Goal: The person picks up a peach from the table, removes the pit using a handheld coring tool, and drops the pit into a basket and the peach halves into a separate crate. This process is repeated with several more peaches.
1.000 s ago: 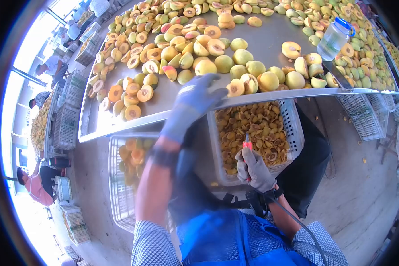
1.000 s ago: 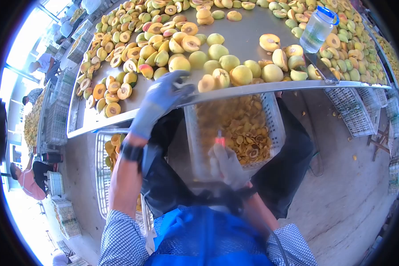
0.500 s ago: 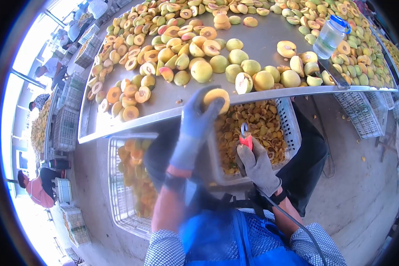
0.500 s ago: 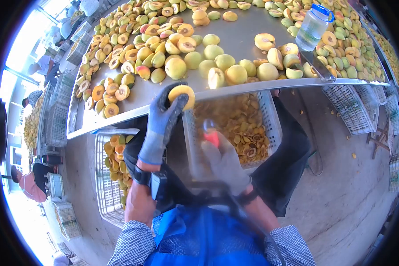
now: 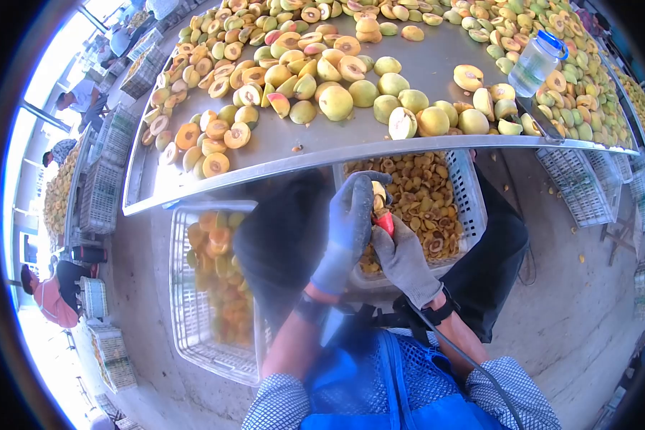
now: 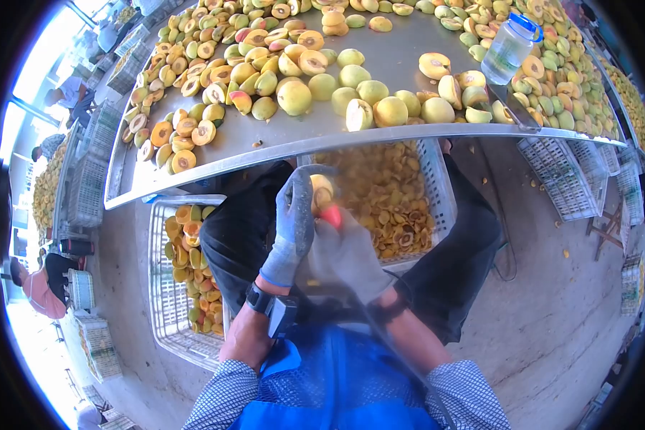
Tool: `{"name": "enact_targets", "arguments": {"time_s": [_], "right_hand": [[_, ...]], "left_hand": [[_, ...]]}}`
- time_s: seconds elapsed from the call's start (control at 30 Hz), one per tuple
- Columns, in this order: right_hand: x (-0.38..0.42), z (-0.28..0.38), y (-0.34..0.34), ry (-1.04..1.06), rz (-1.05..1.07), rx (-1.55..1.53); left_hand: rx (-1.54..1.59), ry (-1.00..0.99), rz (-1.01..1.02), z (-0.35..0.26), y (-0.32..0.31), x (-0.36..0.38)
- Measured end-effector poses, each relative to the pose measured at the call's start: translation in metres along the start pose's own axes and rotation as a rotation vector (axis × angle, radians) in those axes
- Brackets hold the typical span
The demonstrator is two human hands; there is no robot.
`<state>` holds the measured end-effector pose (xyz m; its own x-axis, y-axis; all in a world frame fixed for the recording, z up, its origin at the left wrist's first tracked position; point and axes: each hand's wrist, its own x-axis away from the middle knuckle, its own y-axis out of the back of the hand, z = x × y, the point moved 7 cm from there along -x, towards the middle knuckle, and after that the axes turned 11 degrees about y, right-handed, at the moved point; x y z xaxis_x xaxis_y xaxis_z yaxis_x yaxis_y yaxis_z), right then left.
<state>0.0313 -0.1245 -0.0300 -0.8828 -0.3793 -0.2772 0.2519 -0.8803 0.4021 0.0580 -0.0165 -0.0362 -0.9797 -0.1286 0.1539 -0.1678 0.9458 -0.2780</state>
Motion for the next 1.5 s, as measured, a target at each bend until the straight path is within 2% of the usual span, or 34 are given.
{"name": "enact_targets", "arguments": {"time_s": [0.07, 0.2, 0.27, 0.3, 0.37, 0.4, 0.47, 0.5, 0.57, 0.6, 0.67, 0.7, 0.73, 0.77, 0.8, 0.83, 0.87, 0.97, 1.0, 1.03, 1.1, 1.13, 1.17, 1.2, 1.23, 1.27, 1.3, 1.37, 1.43, 1.5], "right_hand": [[-0.003, 0.003, -0.005, -0.062, 0.109, -0.083], [0.004, -0.021, -0.016, -0.026, 0.090, -0.192], [0.002, -0.007, -0.014, 0.186, 0.041, -0.215], [0.003, -0.004, -0.011, 0.183, 0.039, -0.218], [0.009, -0.009, -0.019, -0.127, 0.219, -0.471], [0.011, -0.011, -0.019, -0.127, 0.216, -0.473], [0.024, -0.025, -0.033, -0.387, 0.250, -0.811], [0.024, -0.026, -0.031, -0.388, 0.249, -0.813], [0.034, -0.036, -0.034, -0.597, 0.297, -0.824], [0.035, -0.034, -0.034, -0.598, 0.298, -0.824], [0.043, -0.022, -0.044, -0.796, 0.245, -1.300], [0.044, -0.021, -0.045, -0.797, 0.247, -1.302], [0.042, -0.017, -0.043, -0.699, 0.254, -1.279], [0.037, -0.015, -0.040, -0.598, 0.262, -1.252], [0.038, -0.017, -0.039, -0.598, 0.263, -1.252], [0.041, -0.017, -0.041, -0.618, 0.325, -1.366], [0.044, -0.017, -0.042, -0.639, 0.389, -1.478], [0.056, -0.037, -0.038, -0.572, 0.439, -1.345], [0.059, -0.040, -0.037, -0.576, 0.447, -1.348], [0.059, -0.036, -0.034, -0.569, 0.428, -1.416], [0.056, -0.031, -0.027, -0.547, 0.384, -1.548], [0.063, -0.065, -0.023, -0.584, 0.211, -1.233], [0.059, -0.068, -0.021, -0.581, 0.213, -1.236], [0.055, -0.081, -0.019, -0.761, 0.039, -1.377], [0.057, -0.091, -0.020, -0.946, -0.147, -1.510], [0.055, -0.097, -0.018, -0.899, -0.169, -1.433], [0.053, -0.096, -0.021, -0.895, -0.170, -1.441], [0.046, -0.092, -0.025, -0.804, -0.041, -1.257], [0.041, -0.088, -0.033, -0.761, -0.007, -1.203], [0.040, -0.085, -0.039, -0.787, 0.035, -1.113]], "left_hand": [[-0.061, -0.054, -0.010, 0.001, 0.000, 0.000], [-0.046, -0.052, -0.052, 0.007, 0.003, 0.000], [-0.059, -0.046, -0.035, 0.005, 0.007, -0.002], [-0.120, -0.019, 0.029, 0.003, 0.005, -0.003], [-0.183, 0.005, 0.093, 0.000, 0.005, -0.008], [-0.263, 0.027, 0.152, 0.002, 0.002, -0.010], [-0.342, 0.051, 0.211, 0.004, 0.001, -0.012], [-0.349, 0.113, 0.251, 0.007, 0.000, -0.012], [-0.357, 0.177, 0.290, 0.009, -0.003, -0.013], [-0.327, 0.120, 0.333, 0.004, -0.008, -0.012], [-0.296, 0.065, 0.372, 0.004, -0.012, -0.014], [-0.221, 0.099, 0.411, 0.011, -0.013, -0.016], [-0.145, 0.133, 0.449, 0.015, -0.015, -0.015], [-0.144, 0.132, 0.445, 0.018, -0.017, -0.014], [-0.002, 0.200, 0.435, 0.023, -0.019, -0.011], [0.141, 0.270, 0.425, 0.029, -0.022, -0.009], [0.149, 0.234, 0.396, 0.033, -0.023, -0.009], [0.145, 0.225, 0.357, 0.034, -0.025, -0.003], [0.478, 0.315, 0.344, 0.053, -0.023, -0.004], [0.475, 0.314, 0.335, 0.050, -0.016, -0.001], [0.465, 0.411, -0.088, 0.049, 0.036, 0.007], [0.172, 0.263, -0.193, 0.030, 0.067, 0.021], [-0.120, 0.108, -0.291, 0.003, 0.103, 0.035], [-0.622, 0.063, -0.283, -0.037, 0.121, 0.041], [-0.904, 0.008, -0.483, -0.057, 0.146, 0.054], [-1.254, -0.191, -0.443, -0.082, 0.160, 0.060], [-1.399, -0.249, -0.512, -0.108, 0.159, 0.065], [-1.338, -0.273, -0.502, -0.143, 0.143, 0.050], [-1.129, -0.072, -0.464, -0.155, 0.108, 0.013], [-1.320, -0.396, -0.310, -0.145, 0.075, -0.045]]}}
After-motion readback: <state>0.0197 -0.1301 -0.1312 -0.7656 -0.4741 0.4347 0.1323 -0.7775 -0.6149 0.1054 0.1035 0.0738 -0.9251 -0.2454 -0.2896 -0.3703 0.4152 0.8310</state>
